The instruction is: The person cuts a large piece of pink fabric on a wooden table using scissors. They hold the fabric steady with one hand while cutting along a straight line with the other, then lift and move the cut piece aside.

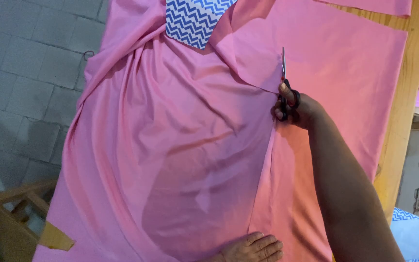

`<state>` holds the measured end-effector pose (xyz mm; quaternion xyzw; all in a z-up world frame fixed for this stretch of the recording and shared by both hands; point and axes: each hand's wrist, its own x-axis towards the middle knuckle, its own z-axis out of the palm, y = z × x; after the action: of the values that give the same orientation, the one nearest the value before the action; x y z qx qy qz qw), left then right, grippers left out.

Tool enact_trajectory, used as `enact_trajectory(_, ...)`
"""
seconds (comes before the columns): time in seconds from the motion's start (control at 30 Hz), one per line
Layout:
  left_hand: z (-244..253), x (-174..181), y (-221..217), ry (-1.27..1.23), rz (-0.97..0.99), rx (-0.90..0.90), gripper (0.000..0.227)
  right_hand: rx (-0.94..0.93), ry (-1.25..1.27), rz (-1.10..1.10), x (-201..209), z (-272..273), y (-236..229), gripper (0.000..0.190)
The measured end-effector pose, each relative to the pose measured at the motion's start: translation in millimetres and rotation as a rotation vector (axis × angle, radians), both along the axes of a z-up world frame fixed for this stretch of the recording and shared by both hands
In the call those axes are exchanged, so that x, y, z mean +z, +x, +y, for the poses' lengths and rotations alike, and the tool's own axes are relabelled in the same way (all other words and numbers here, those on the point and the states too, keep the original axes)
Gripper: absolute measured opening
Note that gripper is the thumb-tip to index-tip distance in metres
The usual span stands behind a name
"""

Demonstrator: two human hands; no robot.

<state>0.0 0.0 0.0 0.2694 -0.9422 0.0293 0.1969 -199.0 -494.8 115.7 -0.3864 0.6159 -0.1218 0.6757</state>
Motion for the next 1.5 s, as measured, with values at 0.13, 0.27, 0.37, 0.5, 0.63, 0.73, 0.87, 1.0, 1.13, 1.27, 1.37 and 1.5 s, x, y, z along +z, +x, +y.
enact_trajectory(0.13, -1, 2, 3, -0.032, -0.073, 0.004, 0.062, -0.033, 0.002, 0.026, 9, 3, 7, 0.077)
enact_trajectory(0.27, -2, 2, 1, 0.083, -0.128, -0.080, 0.065, -0.036, -0.007, -0.031, 13, 5, 8, 0.078)
enact_trajectory(0.37, -10, 18, 5, 0.143, -0.047, -0.133, 0.062, -0.007, 0.044, -0.056, 15, 16, -2, 0.084)
enact_trajectory(0.5, -8, 36, 8, 0.573, 0.089, -0.207, 0.116, -0.018, 0.107, -0.006, 34, 93, -36, 0.088)
enact_trajectory(0.63, -17, 42, 11, 0.623, 0.100, -0.292, 0.125, -0.090, 0.184, 0.040, 47, 264, -102, 0.076)
enact_trajectory(0.73, -18, 41, 10, 0.455, 0.081, -0.281, 0.124, -0.359, -0.077, 0.049, 45, 420, -152, 0.059)
enact_trajectory(0.87, -18, 39, 12, 0.437, -0.095, -0.250, 0.141, -0.667, -0.179, 0.154, 39, 602, -196, 0.050)
enact_trajectory(1.0, -24, 54, 11, 0.423, -0.238, -0.226, 0.140, -0.862, -0.108, 0.147, 53, 708, -214, 0.049)
enact_trajectory(1.13, -24, 89, -8, 0.497, -0.371, -0.187, 0.151, -0.868, -0.135, 0.128, 58, 752, -242, 0.041)
enact_trajectory(1.27, -9, 117, -75, 0.549, -0.339, -0.010, 0.147, -0.854, -0.225, 0.112, 61, 771, -276, 0.037)
enact_trajectory(1.37, -6, 108, -142, 0.559, -0.346, 0.153, 0.148, -0.822, -0.269, 0.104, 45, 783, -326, 0.037)
enact_trajectory(1.5, 9, 91, -202, 0.587, -0.365, 0.353, 0.151, -0.721, -0.218, 0.095, 25, 810, -415, 0.040)
